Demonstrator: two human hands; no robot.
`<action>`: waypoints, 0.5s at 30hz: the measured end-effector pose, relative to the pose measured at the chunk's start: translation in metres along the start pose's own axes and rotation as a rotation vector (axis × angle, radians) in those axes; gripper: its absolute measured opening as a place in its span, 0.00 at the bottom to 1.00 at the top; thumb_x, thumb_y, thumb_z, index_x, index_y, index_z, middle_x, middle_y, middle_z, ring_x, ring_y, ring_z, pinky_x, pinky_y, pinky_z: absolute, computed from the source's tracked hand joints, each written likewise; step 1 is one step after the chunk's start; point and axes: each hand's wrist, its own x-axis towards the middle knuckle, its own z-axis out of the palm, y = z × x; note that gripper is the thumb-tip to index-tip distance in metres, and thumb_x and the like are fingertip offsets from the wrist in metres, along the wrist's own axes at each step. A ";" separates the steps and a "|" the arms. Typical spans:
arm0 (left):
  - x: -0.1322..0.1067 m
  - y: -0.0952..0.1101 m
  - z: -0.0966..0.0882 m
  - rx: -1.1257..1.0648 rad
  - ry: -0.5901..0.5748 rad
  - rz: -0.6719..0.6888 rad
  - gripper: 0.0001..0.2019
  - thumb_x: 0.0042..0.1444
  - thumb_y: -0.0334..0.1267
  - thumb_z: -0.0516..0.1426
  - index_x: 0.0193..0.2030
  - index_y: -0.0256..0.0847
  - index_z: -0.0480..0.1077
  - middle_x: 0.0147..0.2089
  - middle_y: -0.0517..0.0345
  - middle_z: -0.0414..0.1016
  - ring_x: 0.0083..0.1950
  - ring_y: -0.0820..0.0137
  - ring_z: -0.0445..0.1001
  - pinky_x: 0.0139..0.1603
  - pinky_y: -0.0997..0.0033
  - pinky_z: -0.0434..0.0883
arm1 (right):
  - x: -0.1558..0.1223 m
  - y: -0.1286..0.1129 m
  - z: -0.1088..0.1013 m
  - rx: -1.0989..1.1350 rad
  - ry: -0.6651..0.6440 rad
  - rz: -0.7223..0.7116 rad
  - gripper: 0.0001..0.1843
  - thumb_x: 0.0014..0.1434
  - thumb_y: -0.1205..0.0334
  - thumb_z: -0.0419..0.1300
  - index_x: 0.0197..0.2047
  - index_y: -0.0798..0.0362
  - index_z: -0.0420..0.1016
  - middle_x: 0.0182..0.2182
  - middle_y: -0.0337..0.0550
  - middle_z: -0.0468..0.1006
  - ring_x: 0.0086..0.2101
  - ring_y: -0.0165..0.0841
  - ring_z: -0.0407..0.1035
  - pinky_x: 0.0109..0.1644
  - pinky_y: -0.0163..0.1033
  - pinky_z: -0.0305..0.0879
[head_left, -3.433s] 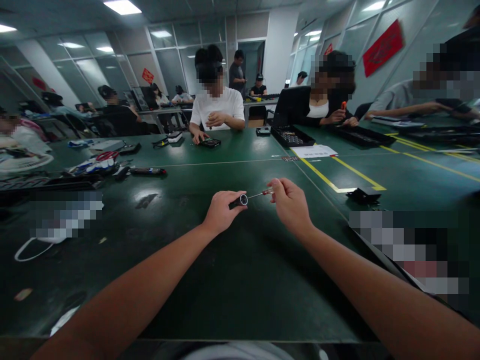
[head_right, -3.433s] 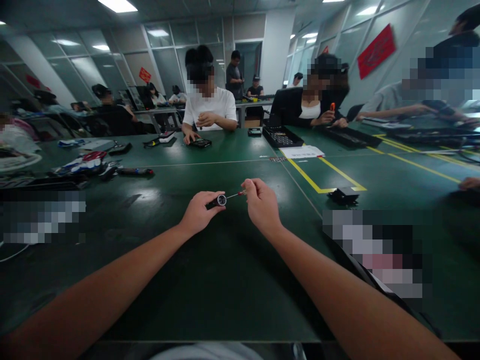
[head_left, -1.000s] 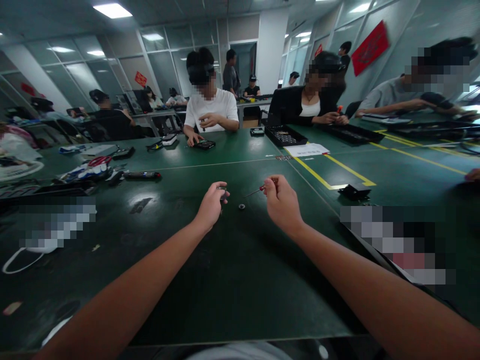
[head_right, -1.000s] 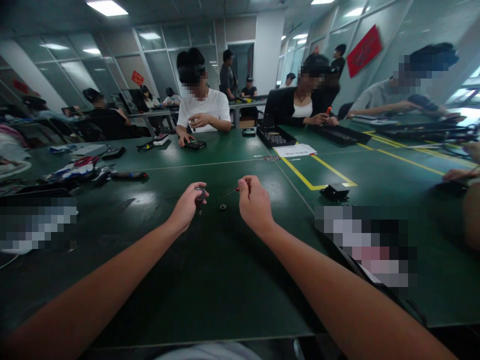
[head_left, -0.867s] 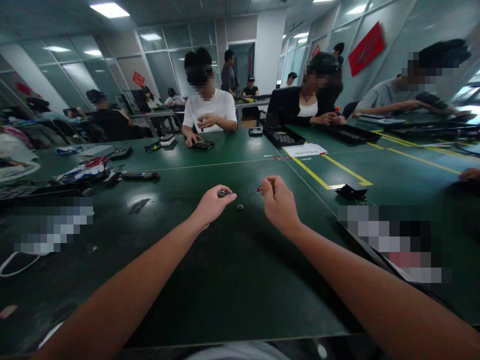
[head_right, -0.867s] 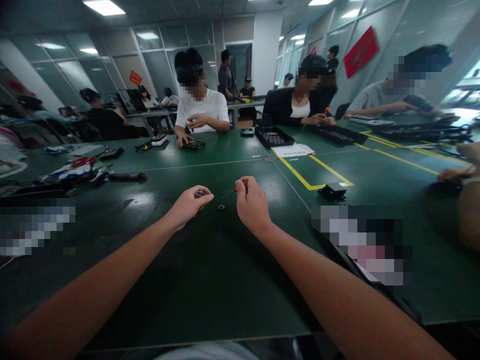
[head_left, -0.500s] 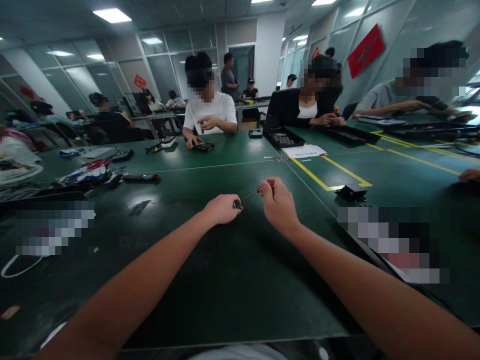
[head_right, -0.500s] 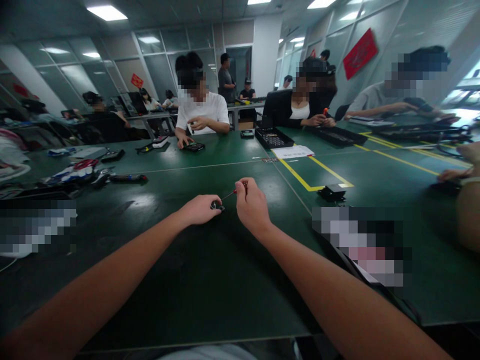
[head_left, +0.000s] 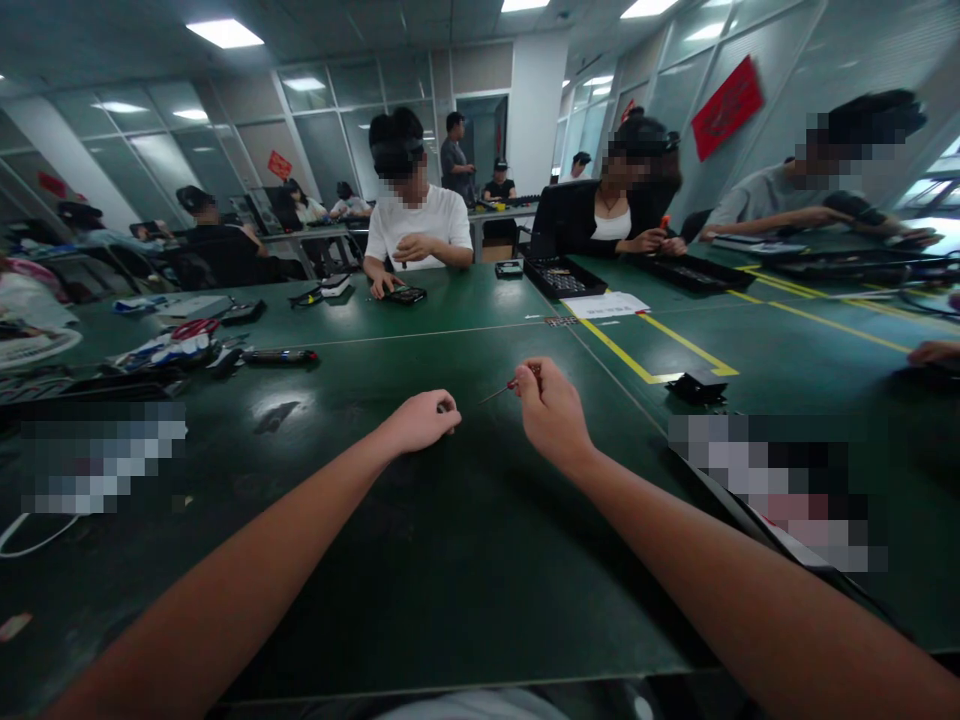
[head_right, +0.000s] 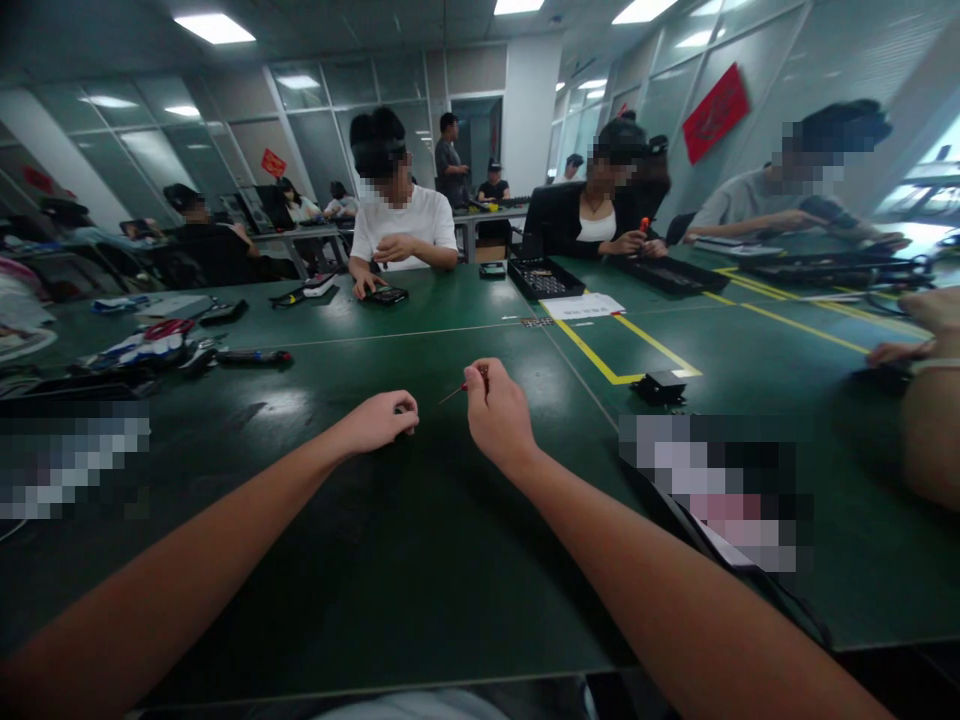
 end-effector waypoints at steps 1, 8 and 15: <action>-0.004 -0.004 -0.003 -0.096 -0.025 -0.024 0.12 0.56 0.40 0.56 0.44 0.39 0.75 0.33 0.54 0.77 0.32 0.68 0.72 0.32 0.69 0.63 | 0.000 0.000 0.000 0.004 -0.006 0.001 0.15 0.69 0.51 0.48 0.40 0.50 0.69 0.31 0.43 0.77 0.33 0.38 0.72 0.38 0.42 0.62; -0.051 -0.020 -0.048 -0.662 0.070 -0.135 0.13 0.52 0.45 0.61 0.37 0.37 0.75 0.32 0.57 0.70 0.25 0.76 0.64 0.24 0.75 0.58 | -0.001 0.002 0.001 0.003 -0.029 0.035 0.15 0.69 0.50 0.48 0.40 0.50 0.69 0.31 0.44 0.78 0.34 0.39 0.72 0.39 0.43 0.62; -0.110 -0.066 -0.100 -0.922 0.380 -0.211 0.12 0.50 0.37 0.66 0.39 0.34 0.73 0.32 0.59 0.68 0.27 0.74 0.66 0.25 0.77 0.66 | -0.002 0.003 0.002 0.012 -0.044 0.039 0.16 0.69 0.49 0.48 0.40 0.49 0.70 0.31 0.43 0.78 0.33 0.39 0.72 0.39 0.42 0.62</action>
